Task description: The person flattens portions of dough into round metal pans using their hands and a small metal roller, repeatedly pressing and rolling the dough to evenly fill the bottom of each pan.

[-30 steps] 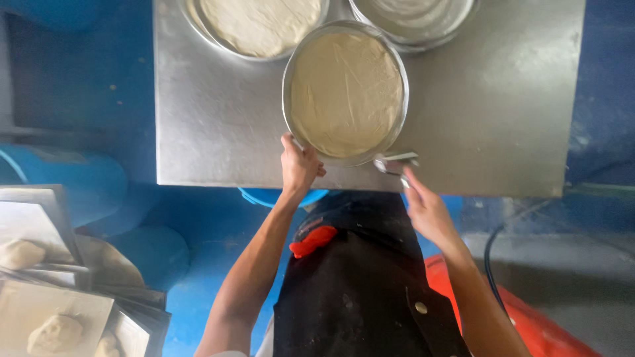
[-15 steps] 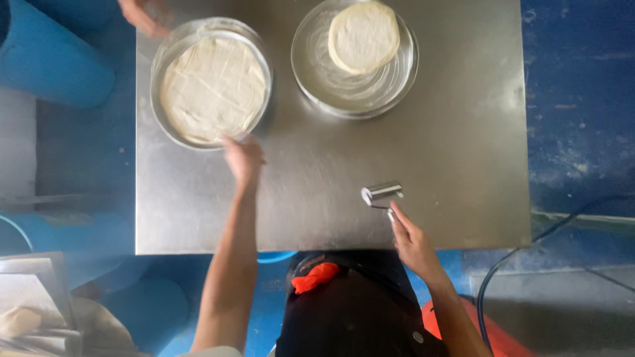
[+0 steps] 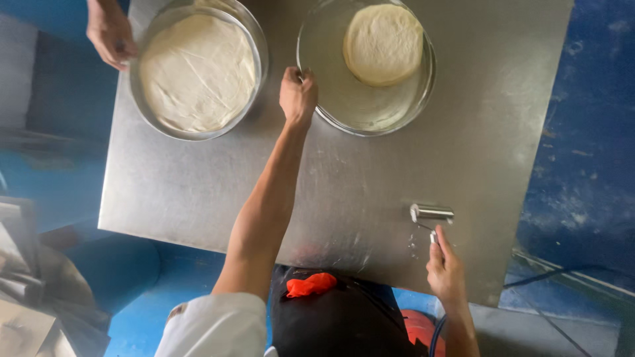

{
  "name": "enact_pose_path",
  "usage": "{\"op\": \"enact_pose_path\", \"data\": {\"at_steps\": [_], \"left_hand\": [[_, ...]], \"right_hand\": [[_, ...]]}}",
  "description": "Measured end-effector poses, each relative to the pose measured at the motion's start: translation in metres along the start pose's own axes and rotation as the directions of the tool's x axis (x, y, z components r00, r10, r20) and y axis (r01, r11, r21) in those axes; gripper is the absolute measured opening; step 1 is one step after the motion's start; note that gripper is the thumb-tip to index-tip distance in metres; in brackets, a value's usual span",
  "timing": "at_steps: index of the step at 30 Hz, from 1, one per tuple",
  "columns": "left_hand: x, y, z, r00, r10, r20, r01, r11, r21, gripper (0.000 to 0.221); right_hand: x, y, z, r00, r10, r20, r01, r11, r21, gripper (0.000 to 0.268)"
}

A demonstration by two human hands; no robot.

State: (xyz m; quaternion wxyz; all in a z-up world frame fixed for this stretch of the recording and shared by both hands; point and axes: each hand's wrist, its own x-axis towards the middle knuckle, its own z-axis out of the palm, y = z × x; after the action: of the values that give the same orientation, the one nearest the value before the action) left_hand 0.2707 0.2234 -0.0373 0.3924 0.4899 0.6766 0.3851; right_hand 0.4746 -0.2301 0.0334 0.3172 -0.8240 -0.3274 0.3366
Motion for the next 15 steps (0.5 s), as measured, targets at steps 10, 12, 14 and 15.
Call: {"op": "enact_pose_path", "data": {"at_steps": [10, 12, 14, 15], "left_hand": [[-0.047, 0.095, -0.082, 0.924, 0.295, 0.244, -0.152, 0.868, -0.473, 0.010], [-0.060, 0.057, -0.136, 0.917, 0.298, 0.264, -0.092, 0.804, -0.587, 0.014], [-0.090, 0.000, -0.194, 0.934, 0.238, 0.267, -0.032, 0.799, -0.600, 0.013], [-0.104, -0.029, -0.222, 0.950, 0.151, 0.274, 0.016, 0.851, -0.525, 0.012]], "right_hand": [[0.001, -0.054, 0.027, 0.994, 0.067, -0.085, -0.056, 0.990, 0.129, 0.052], [-0.010, -0.040, 0.044, 0.968, 0.204, -0.145, -0.156, 0.944, 0.291, 0.054], [-0.029, -0.022, 0.049, 0.940, 0.282, -0.191, -0.229, 0.939, 0.256, 0.055], [-0.028, -0.018, 0.055, 0.938, 0.269, -0.219, -0.240, 0.959, 0.147, 0.054]]}}
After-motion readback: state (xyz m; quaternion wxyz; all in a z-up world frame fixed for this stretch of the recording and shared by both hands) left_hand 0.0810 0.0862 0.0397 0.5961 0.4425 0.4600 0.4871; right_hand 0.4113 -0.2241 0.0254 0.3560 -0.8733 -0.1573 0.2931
